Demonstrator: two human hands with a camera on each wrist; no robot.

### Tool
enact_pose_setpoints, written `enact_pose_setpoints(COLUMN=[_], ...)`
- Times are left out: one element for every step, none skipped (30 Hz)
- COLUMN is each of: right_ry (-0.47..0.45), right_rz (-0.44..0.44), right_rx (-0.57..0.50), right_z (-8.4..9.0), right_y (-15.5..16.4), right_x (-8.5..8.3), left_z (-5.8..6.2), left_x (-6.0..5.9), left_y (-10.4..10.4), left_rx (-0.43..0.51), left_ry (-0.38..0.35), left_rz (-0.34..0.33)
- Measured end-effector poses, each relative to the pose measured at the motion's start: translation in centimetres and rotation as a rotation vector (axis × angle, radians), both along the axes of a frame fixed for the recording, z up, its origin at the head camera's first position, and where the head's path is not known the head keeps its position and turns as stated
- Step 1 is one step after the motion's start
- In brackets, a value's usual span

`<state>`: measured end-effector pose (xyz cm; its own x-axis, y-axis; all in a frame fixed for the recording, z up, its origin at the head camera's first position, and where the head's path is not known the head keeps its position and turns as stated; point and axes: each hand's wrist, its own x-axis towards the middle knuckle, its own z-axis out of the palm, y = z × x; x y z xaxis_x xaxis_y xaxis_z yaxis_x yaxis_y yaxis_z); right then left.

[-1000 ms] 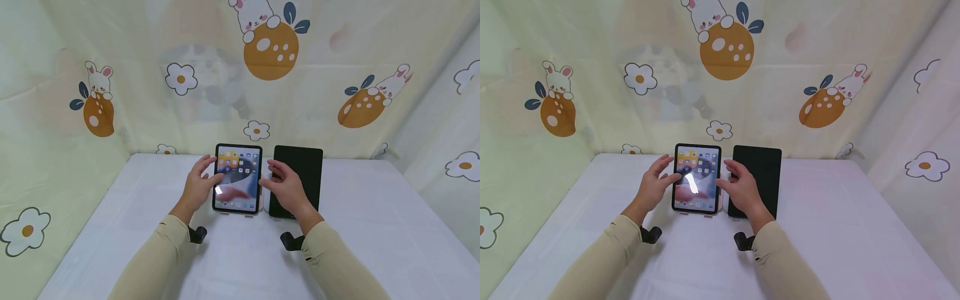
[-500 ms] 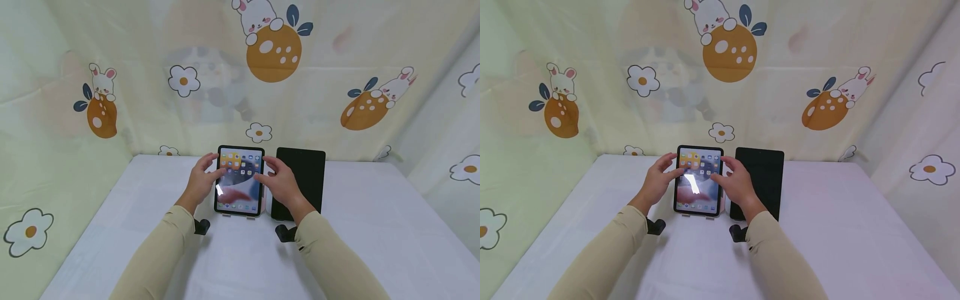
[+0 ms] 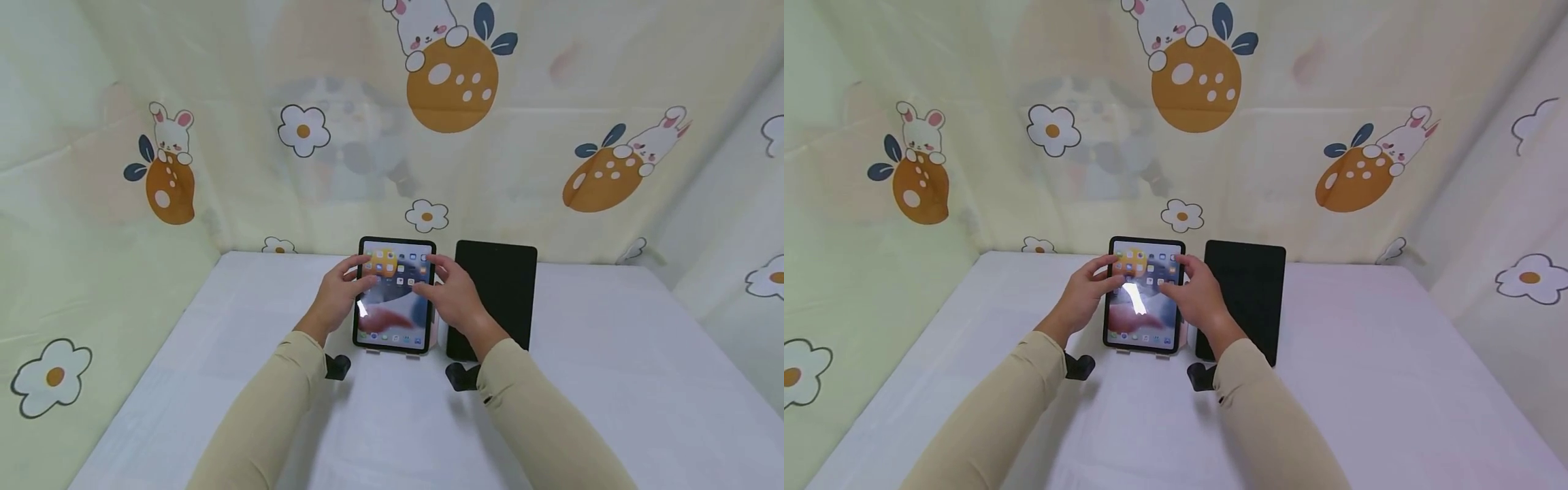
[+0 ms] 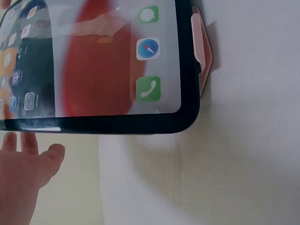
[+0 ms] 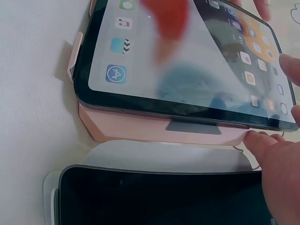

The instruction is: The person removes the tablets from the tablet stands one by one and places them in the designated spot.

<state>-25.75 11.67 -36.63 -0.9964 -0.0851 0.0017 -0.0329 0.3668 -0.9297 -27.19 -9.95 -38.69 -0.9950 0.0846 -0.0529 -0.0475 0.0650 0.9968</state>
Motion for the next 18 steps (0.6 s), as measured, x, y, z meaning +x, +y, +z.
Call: enact_pose_setpoints(right_ry=[-0.005, -0.008, -0.010, -0.012, -0.015, -0.017, -0.020, -0.022, -0.025, -0.029, -0.032, -0.035, -0.038, -0.041, -0.043, -0.043, -0.044, -0.043], right_rz=[0.003, 0.007, 0.011, 0.015, 0.017, 0.020, 0.023, 0.024, 0.025, 0.026, 0.030, 0.033, 0.035, 0.037, 0.039, 0.041, 0.043, 0.041], right_rx=[-0.004, -0.007, -0.012, -0.016, -0.019, -0.020, -0.021, -0.019, -0.021, -0.022, -0.023, -0.020, -0.017, -0.015, -0.012, -0.008, -0.003, 0.004], right_z=[0.00, -0.01, 0.00, 0.02, 0.05, 0.07, 0.10, 0.12, 0.15, 0.18, 0.22, 0.25, 0.27, 0.31, 0.34, 0.38, 0.42, 0.45], right_y=[-0.02, -0.04, -0.07, -0.10, -0.13, -0.17, -0.19, -0.22, -0.24, -0.28, -0.32, -0.36, -0.40, -0.46, -0.52, -0.58, -0.64, -0.68], right_x=[-0.06, -0.12, -0.17, -0.23, -0.27, -0.32, -0.37, -0.41, -0.45, -0.48, -0.52, -0.56, -0.59, -0.63, -0.66, -0.70, -0.74, -0.78], left_z=[0.04, 0.10, 0.15, 0.22, 0.27, 0.33, 0.37, 0.37, 0.36, 0.34, 0.28, 0.21, 0.07, -0.07, -0.14, -0.22, -0.27, -0.25], left_x=[0.01, 0.02, 0.02, 0.03, 0.03, 0.01, -0.02, -0.09, -0.16, -0.22, -0.29, -0.35, -0.45, -0.53, -0.56, -0.60, -0.63, -0.66], left_y=[0.10, 0.22, 0.33, 0.44, 0.53, 0.64, 0.73, 0.81, 0.87, 0.91, 0.93, 0.93, 0.91, 0.90, 0.89, 0.90, 0.92, 0.95], left_rx=[0.001, 0.000, -0.002, -0.008, -0.011, -0.003, -0.004, -0.001, -0.001, 0.000, 0.005, 0.009, 0.011, 0.019, 0.028, 0.032, 0.037, 0.038], left_ry=[-0.003, -0.007, -0.007, -0.011, -0.015, -0.018, -0.021, -0.023, -0.028, -0.034, -0.041, -0.046, -0.050, -0.051, -0.052, -0.051, -0.051, -0.047], left_rz=[-0.007, -0.010, -0.014, -0.016, -0.016, -0.014, -0.010, -0.007, -0.003, 0.000, 0.001, 0.000, -0.005, -0.012, -0.017, -0.021, -0.026, -0.030])
